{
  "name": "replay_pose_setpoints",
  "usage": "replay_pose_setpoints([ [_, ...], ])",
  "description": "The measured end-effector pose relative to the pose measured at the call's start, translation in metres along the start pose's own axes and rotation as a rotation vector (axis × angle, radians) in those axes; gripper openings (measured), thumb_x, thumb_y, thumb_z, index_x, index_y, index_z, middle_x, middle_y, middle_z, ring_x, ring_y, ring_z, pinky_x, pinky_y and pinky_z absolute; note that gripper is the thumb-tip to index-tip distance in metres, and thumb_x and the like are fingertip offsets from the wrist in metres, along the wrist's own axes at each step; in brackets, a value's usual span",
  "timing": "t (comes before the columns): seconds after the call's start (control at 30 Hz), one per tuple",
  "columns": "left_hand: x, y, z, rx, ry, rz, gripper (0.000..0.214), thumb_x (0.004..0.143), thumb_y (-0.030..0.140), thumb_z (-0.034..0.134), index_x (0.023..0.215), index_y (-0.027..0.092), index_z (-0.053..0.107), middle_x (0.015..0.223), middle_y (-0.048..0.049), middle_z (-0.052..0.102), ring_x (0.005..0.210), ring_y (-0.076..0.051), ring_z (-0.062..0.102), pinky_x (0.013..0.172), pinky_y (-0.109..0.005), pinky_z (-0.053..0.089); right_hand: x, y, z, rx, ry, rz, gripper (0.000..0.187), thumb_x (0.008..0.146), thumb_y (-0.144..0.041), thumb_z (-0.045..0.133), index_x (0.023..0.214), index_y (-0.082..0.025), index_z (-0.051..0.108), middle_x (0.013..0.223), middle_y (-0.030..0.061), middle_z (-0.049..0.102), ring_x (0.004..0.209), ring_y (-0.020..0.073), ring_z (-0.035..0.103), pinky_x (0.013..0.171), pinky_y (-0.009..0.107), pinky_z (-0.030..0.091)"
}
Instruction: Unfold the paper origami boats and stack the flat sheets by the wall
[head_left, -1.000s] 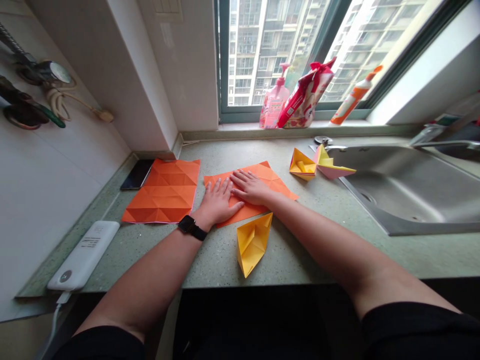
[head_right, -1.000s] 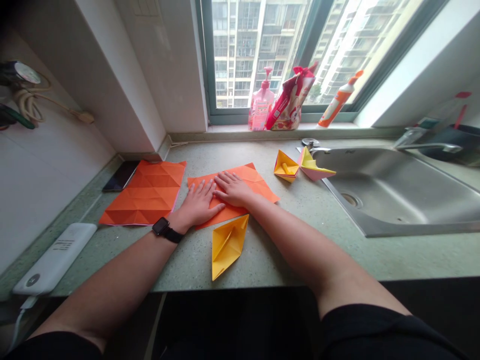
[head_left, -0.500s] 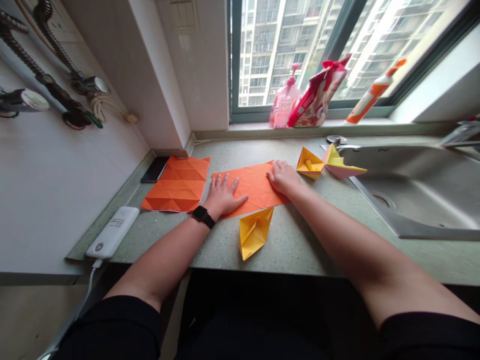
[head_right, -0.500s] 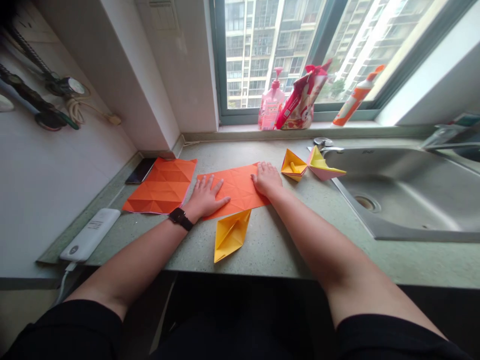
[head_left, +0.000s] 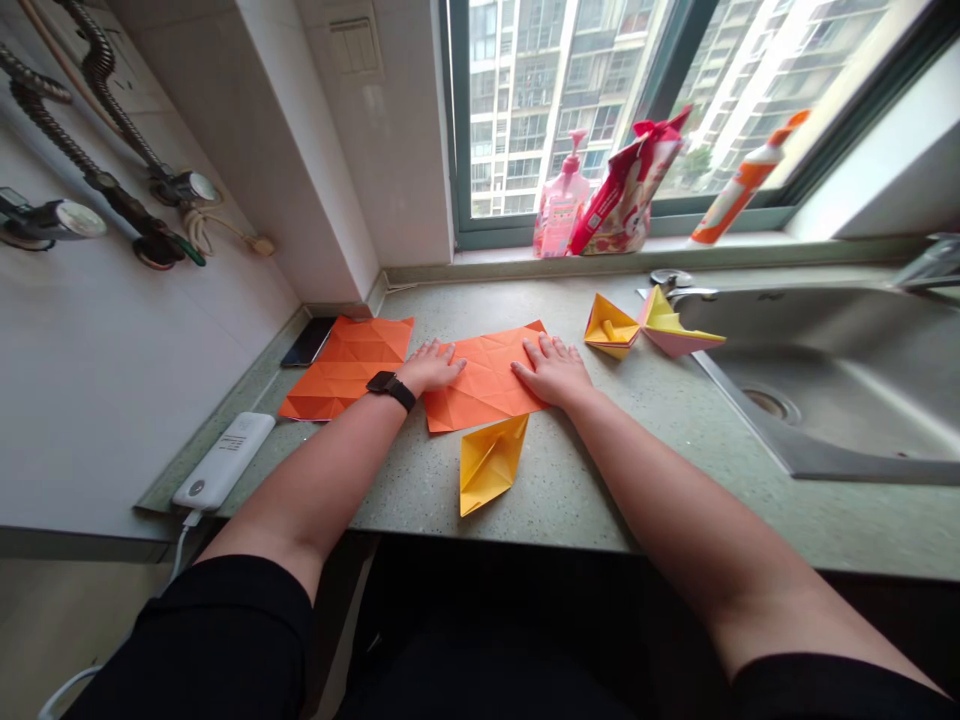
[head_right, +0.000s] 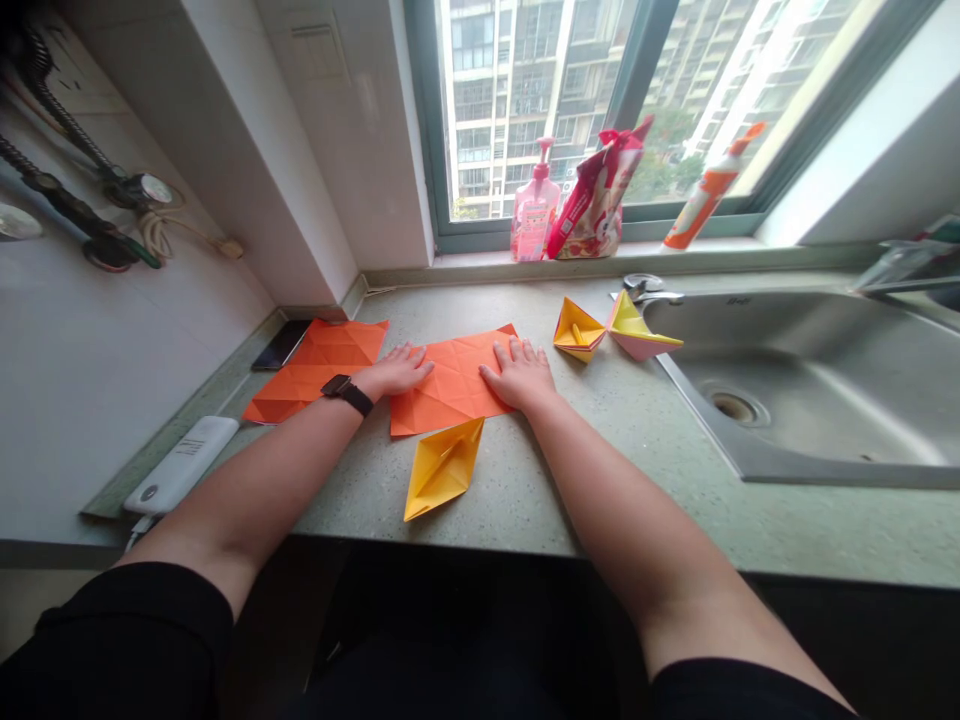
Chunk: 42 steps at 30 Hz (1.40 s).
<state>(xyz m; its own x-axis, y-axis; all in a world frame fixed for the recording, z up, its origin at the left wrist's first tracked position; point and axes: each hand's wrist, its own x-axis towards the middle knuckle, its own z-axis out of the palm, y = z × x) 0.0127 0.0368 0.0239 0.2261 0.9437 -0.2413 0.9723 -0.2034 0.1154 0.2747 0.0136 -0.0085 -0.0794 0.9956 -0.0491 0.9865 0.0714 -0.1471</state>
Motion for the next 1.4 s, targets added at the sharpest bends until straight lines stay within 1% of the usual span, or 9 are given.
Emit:
replay_pose_setpoints([
  [0.13,0.02,0.003,-0.014,0.051,0.082,-0.001,0.065,0.108,0.057,0.046,0.158,0.016,0.058,0.157,-0.0226,0.063,0.146,-0.038,0.06,0.121,-0.05,0.046,0.0,0.001,0.002,0.02,0.025,0.011,0.083,0.108,-0.068,0.032,0.175,-0.02,0.036,0.184,0.016,0.027,0.171,0.0373,0.023,0.137,0.059,0.017],
  [0.37,0.047,0.012,-0.015,0.079,0.257,-0.021,0.052,0.109,0.051,0.05,0.14,0.015,0.071,0.149,-0.0213,0.066,0.139,-0.037,0.063,0.115,-0.043,0.049,0.004,0.018,0.004,0.126,0.137,-0.051,0.072,0.107,-0.048,0.049,0.17,-0.016,0.043,0.177,0.0188,0.042,0.164,0.0362,0.038,0.135,0.058,0.028],
  [0.53,0.066,0.008,-0.02,0.07,0.216,-0.032,0.052,0.108,0.051,0.049,0.135,0.014,0.074,0.132,-0.0215,0.076,0.123,-0.035,0.071,0.099,-0.039,0.052,0.002,0.017,0.005,0.062,0.067,-0.048,0.066,0.11,-0.052,0.041,0.167,-0.019,0.049,0.18,0.0169,0.037,0.167,0.0371,0.033,0.136,0.057,0.023],
  [0.63,0.071,0.004,-0.029,0.07,0.173,-0.007,0.051,0.105,0.057,0.052,0.119,0.017,0.08,0.118,-0.0177,0.081,0.11,-0.032,0.074,0.088,-0.034,0.051,0.001,0.013,0.004,0.041,0.032,-0.035,0.067,0.111,-0.053,0.036,0.17,-0.022,0.044,0.183,0.0151,0.032,0.169,0.0362,0.028,0.137,0.058,0.019],
  [0.73,0.07,-0.001,-0.037,0.043,0.085,0.085,0.052,0.1,0.064,0.057,0.101,0.019,0.082,0.099,-0.0114,0.083,0.091,-0.027,0.073,0.075,-0.031,0.048,0.0,0.011,0.002,0.035,0.007,-0.033,0.069,0.112,-0.054,0.034,0.172,-0.021,0.042,0.184,0.0149,0.029,0.17,0.0354,0.025,0.137,0.056,0.017],
  [0.83,0.066,-0.004,-0.04,0.013,0.053,0.187,0.043,0.097,0.059,0.063,0.096,0.019,0.081,0.091,-0.0076,0.081,0.082,-0.023,0.068,0.07,-0.03,0.044,-0.001,0.01,0.0,0.029,-0.002,-0.027,0.07,0.112,-0.054,0.032,0.173,-0.021,0.039,0.185,0.0147,0.026,0.171,0.0351,0.024,0.137,0.056,0.016],
  [1.0,0.055,-0.002,-0.042,0.043,0.168,0.27,0.03,0.099,0.043,0.064,0.098,0.018,0.08,0.095,-0.008,0.081,0.082,-0.021,0.068,0.071,-0.029,0.043,-0.001,0.006,0.0,0.02,0.003,-0.01,0.071,0.113,-0.056,0.03,0.174,-0.021,0.038,0.185,0.0157,0.026,0.171,0.0355,0.024,0.137,0.058,0.015],
  [1.23,0.037,0.004,-0.051,0.194,0.365,0.324,0.027,0.101,0.04,0.06,0.101,0.022,0.08,0.097,-0.0091,0.08,0.088,-0.025,0.071,0.071,-0.032,0.042,-0.003,0.006,0.0,0.057,0.046,-0.021,0.07,0.112,-0.054,0.034,0.172,-0.019,0.041,0.183,0.0167,0.032,0.169,0.0375,0.029,0.136,0.059,0.019],
  [1.4,0.031,-0.015,-0.066,-0.052,0.402,0.353,0.025,0.098,0.041,0.062,0.099,0.023,0.079,0.092,-0.0055,0.079,0.084,-0.022,0.068,0.072,-0.031,0.045,0.0,0.016,0.003,0.185,0.222,-0.044,0.069,0.11,-0.051,0.039,0.168,-0.015,0.047,0.176,0.021,0.043,0.162,0.0378,0.041,0.132,0.058,0.033],
])
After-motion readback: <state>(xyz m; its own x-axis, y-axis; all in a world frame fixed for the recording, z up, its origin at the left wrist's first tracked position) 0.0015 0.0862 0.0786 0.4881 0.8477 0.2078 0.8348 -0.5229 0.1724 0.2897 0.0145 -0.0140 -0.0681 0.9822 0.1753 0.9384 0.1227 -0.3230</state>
